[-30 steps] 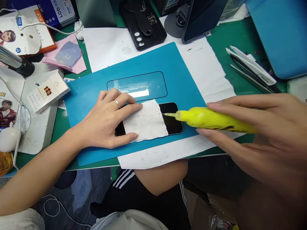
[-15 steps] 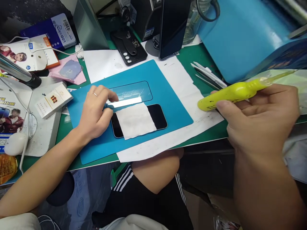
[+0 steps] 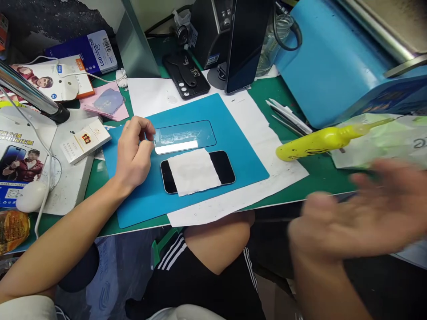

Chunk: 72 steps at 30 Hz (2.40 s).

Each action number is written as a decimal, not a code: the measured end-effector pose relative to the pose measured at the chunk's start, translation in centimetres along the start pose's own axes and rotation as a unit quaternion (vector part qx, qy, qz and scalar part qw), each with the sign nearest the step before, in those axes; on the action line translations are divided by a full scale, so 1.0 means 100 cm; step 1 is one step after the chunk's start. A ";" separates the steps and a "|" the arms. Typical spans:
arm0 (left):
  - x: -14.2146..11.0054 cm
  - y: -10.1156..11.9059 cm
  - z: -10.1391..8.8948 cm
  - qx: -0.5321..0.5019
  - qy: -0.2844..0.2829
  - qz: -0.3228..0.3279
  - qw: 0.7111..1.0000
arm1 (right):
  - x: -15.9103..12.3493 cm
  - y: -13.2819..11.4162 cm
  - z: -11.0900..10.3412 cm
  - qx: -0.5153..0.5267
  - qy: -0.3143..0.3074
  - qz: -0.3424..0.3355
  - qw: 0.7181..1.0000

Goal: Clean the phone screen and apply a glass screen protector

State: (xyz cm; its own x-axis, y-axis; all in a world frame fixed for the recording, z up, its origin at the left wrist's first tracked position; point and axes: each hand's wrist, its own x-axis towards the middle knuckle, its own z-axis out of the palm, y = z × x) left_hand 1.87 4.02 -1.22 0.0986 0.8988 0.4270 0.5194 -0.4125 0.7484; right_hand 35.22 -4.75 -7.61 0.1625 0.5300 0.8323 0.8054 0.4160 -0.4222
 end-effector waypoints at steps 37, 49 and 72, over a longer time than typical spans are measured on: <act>0.004 -0.005 0.001 -0.042 0.004 -0.021 0.999 | 0.017 -0.153 0.062 -0.028 -0.492 -0.083 0.866; 0.004 -0.004 0.001 -0.052 0.003 -0.029 0.998 | 0.019 -0.114 0.033 -0.083 -0.499 -0.096 0.857; 0.004 -0.006 0.002 -0.061 0.004 -0.020 0.998 | 0.011 -0.151 0.049 -0.030 -0.500 -0.158 0.851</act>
State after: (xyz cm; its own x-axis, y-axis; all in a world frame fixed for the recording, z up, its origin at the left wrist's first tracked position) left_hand 1.77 4.64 -1.63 0.0729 0.9143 0.3985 0.4148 -0.3911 0.8216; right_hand 20.41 -6.82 -2.07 -0.6091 0.7754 0.1666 0.7517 0.6314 -0.1905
